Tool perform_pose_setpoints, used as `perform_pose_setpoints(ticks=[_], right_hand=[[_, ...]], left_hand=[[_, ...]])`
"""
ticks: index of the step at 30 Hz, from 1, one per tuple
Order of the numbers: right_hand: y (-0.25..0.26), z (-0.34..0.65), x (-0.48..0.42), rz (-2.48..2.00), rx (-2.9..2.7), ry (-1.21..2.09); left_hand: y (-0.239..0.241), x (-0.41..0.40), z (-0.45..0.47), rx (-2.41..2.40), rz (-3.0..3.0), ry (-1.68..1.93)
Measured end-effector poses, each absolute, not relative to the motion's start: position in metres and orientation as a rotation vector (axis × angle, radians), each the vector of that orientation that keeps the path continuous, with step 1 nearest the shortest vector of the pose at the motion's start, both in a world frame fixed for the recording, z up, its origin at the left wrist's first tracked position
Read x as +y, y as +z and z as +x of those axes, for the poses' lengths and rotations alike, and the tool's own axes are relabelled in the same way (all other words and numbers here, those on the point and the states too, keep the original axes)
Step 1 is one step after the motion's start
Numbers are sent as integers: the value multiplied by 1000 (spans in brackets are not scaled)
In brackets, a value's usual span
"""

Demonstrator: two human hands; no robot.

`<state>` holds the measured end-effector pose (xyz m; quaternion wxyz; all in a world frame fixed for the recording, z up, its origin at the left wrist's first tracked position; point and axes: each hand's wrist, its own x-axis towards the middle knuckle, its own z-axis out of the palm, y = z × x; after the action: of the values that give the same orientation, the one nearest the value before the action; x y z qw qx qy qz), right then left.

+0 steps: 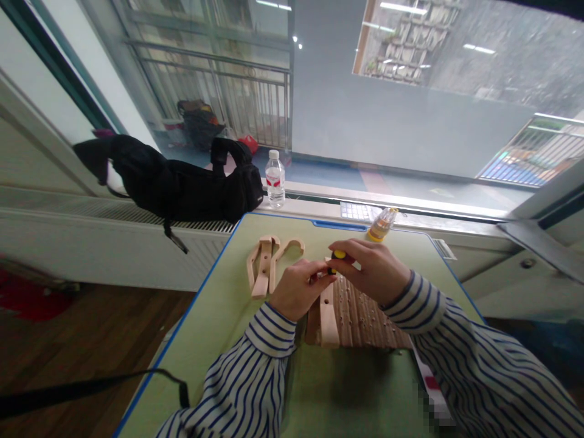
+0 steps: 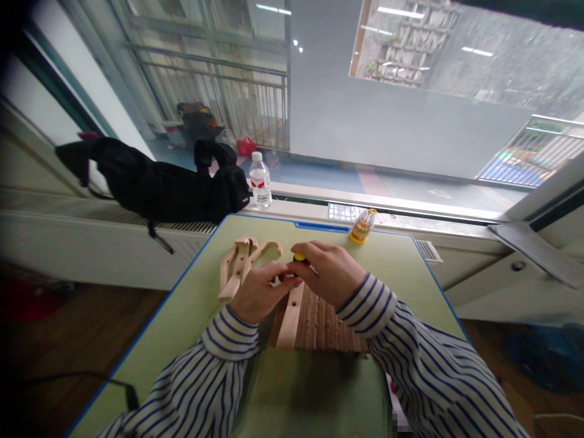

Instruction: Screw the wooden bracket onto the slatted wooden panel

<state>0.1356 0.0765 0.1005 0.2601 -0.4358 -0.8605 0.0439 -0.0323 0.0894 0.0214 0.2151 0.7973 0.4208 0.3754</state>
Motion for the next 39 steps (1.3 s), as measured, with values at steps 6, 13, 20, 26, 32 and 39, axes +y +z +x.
perform_pose_setpoints(ticks=[6,13,20,26,32,39], right_hand=[[109,138,78,-1153,-2387,168],[111,143,78,-1058,-2454,231],[105,140,79,-1103,-2379,167],[102,138,78,-1136,-2336,127],[96,135,76,-1140,-2278,103],[93,134,74,-1131,-2240,120]], left_hand=[[23,90,-33,1158,2225,1023],[24,90,-32,1114,2200,1021],[23,90,-33,1074,2204,995],[25,90,-34,1069,2206,967],[25,90,-35,1030,2201,962],[24,88,-35,1080,2215,977]])
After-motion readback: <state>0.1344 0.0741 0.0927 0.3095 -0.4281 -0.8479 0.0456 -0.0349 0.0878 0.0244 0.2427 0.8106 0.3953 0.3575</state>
